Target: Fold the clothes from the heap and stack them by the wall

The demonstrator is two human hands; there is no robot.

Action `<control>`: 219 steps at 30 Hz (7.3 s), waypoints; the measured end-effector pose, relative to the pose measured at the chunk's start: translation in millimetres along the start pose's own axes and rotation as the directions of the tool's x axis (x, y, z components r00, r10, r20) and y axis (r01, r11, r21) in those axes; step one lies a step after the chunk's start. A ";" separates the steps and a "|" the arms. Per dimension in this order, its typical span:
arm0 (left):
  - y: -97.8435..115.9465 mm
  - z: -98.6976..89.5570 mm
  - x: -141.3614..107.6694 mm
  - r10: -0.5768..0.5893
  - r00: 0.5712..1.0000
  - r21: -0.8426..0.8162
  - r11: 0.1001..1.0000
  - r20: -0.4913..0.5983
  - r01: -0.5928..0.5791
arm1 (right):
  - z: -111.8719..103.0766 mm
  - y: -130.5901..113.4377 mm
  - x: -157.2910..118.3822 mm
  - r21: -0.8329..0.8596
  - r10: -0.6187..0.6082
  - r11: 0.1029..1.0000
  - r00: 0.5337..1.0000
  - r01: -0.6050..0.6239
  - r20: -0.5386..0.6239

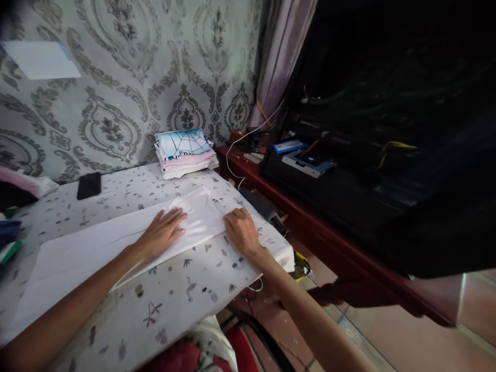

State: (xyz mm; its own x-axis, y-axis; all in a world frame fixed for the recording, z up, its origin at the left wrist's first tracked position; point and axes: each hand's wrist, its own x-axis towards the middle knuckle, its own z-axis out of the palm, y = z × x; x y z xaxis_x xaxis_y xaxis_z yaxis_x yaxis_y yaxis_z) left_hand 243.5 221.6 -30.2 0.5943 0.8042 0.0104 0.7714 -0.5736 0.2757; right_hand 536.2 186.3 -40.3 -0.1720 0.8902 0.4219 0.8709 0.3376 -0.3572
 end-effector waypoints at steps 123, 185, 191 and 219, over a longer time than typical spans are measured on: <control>-194.3 -109.9 -166.9 -0.793 0.582 -0.470 0.589 -0.179 0.658 | 100.6 -359.7 26.4 0.394 -0.404 0.895 0.756 0.210 0.515; -119.4 -54.0 -9.2 -0.291 0.943 -0.385 0.898 -0.159 0.212 | 28.2 -205.2 4.5 -0.016 0.194 0.976 0.825 -0.219 0.531; -122.6 -53.4 -4.1 -0.256 0.955 -0.372 0.909 -0.148 0.186 | 32.6 -216.5 7.2 -0.018 0.214 0.968 0.794 -0.248 0.569; -97.9 -31.6 -82.3 -0.253 0.885 -0.206 0.961 -0.392 0.184 | 87.9 -228.4 86.5 0.322 -0.213 0.941 0.921 0.104 0.327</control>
State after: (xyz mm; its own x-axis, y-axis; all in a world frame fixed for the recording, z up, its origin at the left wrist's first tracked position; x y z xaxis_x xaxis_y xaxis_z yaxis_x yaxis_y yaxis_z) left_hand 111.8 216.5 -27.7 0.2418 0.9175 0.3159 0.8037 -0.3717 0.4646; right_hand 281.9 213.1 4.5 -0.4944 0.8476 0.1925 0.6538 0.5086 -0.5603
